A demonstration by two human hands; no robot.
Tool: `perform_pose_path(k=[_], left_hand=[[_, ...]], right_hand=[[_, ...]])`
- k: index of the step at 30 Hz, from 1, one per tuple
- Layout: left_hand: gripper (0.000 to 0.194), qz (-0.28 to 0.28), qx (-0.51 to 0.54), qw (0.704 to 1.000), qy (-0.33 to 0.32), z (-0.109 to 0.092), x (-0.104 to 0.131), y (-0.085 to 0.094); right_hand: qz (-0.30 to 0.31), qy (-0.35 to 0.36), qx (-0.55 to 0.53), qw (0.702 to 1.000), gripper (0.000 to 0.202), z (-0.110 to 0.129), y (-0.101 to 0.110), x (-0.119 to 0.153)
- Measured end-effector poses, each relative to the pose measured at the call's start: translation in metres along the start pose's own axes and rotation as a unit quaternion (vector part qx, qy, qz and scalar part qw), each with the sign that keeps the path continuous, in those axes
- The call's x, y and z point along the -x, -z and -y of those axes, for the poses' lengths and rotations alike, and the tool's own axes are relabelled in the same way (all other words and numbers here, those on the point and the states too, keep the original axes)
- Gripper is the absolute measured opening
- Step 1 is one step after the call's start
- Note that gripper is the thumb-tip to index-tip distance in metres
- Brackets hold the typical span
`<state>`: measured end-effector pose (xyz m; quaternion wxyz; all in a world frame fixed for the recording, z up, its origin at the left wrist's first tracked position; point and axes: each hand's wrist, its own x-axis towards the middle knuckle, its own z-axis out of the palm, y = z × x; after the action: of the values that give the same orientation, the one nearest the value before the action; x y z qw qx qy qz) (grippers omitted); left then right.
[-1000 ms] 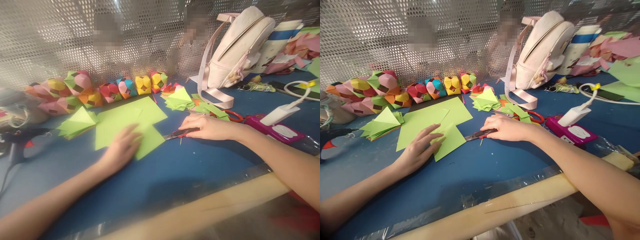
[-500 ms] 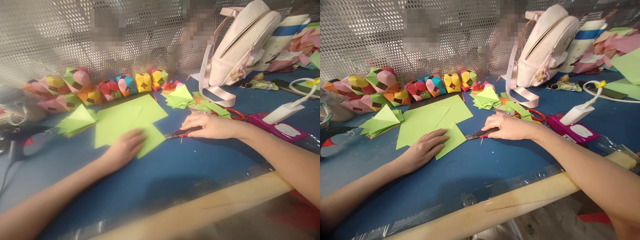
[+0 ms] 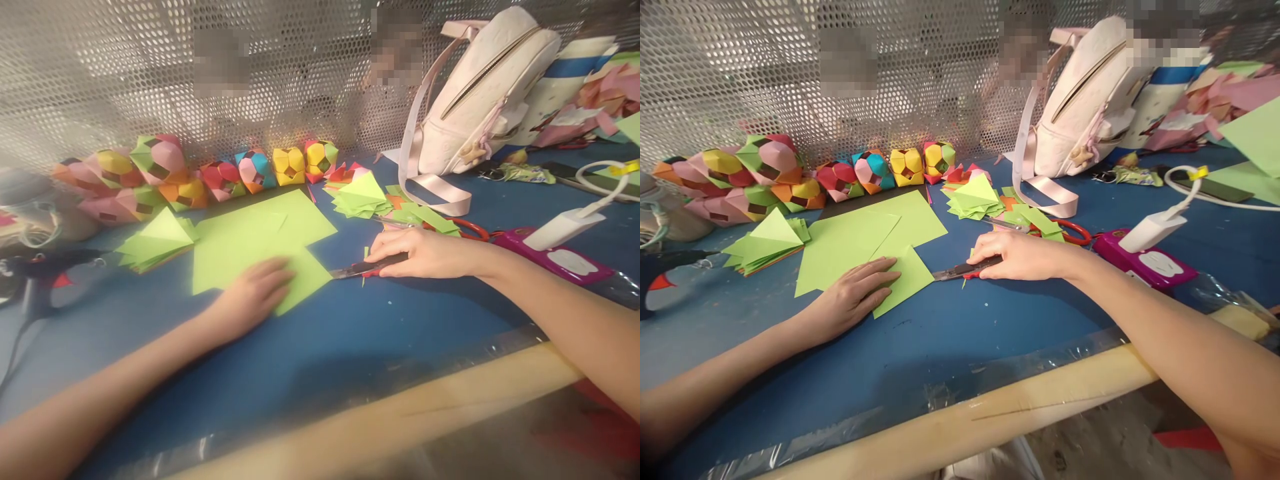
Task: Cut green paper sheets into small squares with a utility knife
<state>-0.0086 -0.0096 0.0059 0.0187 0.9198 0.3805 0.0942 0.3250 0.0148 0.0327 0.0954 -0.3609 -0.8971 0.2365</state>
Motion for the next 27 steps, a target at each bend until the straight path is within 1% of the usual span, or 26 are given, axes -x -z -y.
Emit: perform_pose_path(k=[8,13,19,27], left_hand=[[0.045,0.000,0.002,1.000,-0.004,0.000,-0.001,0.001],[0.044,0.003,0.005,1.000,0.003,0.000,0.000,0.000],[0.044,0.002,0.005,1.000,0.003,0.000,0.000,0.000],[0.042,-0.002,0.010,1.000,0.003,-0.001,0.000,0.001]], right_hand=[[0.018,-0.004,-0.028,0.999,0.038,0.002,0.001,0.001],[0.017,0.005,-0.015,1.000,0.038,0.002,-0.001,0.002],[0.026,-0.010,-0.018,0.999,0.040,0.001,-0.002,0.002],[0.032,-0.019,-0.033,0.999,0.036,0.010,0.000,0.002]])
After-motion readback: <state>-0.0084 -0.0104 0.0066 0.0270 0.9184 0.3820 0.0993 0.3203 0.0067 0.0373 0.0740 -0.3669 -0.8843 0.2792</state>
